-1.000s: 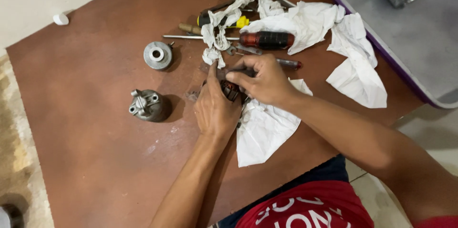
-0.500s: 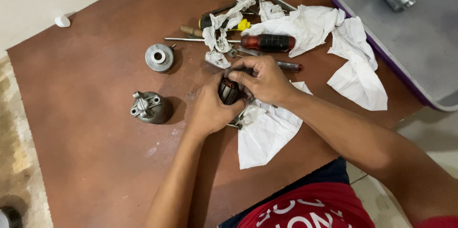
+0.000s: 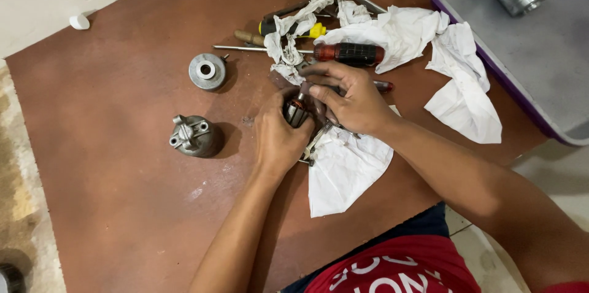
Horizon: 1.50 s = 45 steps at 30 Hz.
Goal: Cleaning and inspecting a motor armature and housing using a cloth.
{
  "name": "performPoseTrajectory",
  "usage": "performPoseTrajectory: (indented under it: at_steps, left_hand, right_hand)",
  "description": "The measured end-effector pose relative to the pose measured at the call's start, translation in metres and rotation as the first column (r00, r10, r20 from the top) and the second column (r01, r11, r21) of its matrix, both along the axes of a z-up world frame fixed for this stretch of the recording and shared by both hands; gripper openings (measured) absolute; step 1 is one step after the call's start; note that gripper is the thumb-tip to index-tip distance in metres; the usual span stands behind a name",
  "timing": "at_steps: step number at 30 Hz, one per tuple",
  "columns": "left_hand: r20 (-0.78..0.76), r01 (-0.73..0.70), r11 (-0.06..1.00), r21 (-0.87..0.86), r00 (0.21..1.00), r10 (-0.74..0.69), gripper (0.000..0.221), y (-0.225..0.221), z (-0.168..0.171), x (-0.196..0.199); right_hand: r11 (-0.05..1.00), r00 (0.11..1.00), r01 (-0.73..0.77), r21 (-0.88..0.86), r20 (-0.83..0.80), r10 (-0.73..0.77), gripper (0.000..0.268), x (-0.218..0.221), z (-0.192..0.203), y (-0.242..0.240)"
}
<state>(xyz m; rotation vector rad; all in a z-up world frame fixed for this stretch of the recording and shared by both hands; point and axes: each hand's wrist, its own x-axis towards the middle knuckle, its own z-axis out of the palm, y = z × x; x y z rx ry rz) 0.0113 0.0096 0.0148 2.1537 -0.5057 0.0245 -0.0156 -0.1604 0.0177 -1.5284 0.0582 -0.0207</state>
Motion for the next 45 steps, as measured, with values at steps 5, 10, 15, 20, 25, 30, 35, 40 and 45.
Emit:
performPoseTrajectory:
  at_steps: [5, 10, 15, 20, 25, 30, 35, 40, 45]
  left_hand:
    - [0.011, -0.001, 0.999, 0.048, 1.000, 0.000, 0.050, -0.003, 0.002, -0.004]
    - [0.098, -0.040, 0.986, 0.159, 0.995, 0.025, 0.055, -0.002, 0.003, -0.007]
    - [0.129, 0.010, 0.973, 0.232, 0.991, -0.041, 0.056, 0.000, 0.009, -0.003]
    - [0.160, -0.002, 0.926, 0.377, 0.985, -0.063, 0.053, 0.011, 0.018, 0.001]
    - [0.195, 0.040, 0.914, 0.403, 0.972, -0.128, 0.053, 0.020, 0.018, 0.002]
    - [0.164, 0.141, 0.911, 0.386, 0.962, -0.219, 0.051, 0.023, 0.024, 0.007]
    - [0.050, 0.109, 0.892, 0.440, 0.988, -0.145, 0.045, 0.019, 0.059, 0.006]
    - [-0.037, 0.161, 0.743, 0.650, 0.983, -0.181, 0.050, 0.020, 0.060, 0.005]
    - [-0.049, 0.229, 0.752, 0.618, 0.966, -0.254, 0.049, 0.029, 0.042, -0.001]
  right_hand:
    - [0.948, 0.966, 0.033, -0.317, 0.255, 0.052, 0.022, -0.003, -0.025, -0.007]
    - [0.823, 0.886, 0.086, -0.561, 0.422, 0.194, 0.026, -0.010, 0.000, -0.011]
    - [0.689, 0.827, 0.104, -0.717, 0.447, 0.341, 0.040, -0.018, 0.006, -0.012]
    - [0.491, 0.807, 0.184, -0.852, 0.416, 0.419, 0.045, -0.020, 0.008, -0.008]
    - [0.387, 0.756, 0.266, -0.883, 0.440, 0.485, 0.042, -0.015, 0.003, -0.010]
    - [0.457, 0.744, 0.263, -0.849, 0.480, 0.464, 0.037, -0.009, 0.004, -0.011]
    - [0.566, 0.730, 0.239, -0.789, 0.530, 0.431, 0.037, -0.004, 0.008, -0.011]
    - [0.608, 0.770, 0.154, -0.779, 0.480, 0.420, 0.040, -0.012, 0.001, -0.007]
    - [0.565, 0.780, 0.129, -0.815, 0.435, 0.449, 0.035, -0.017, -0.006, -0.012]
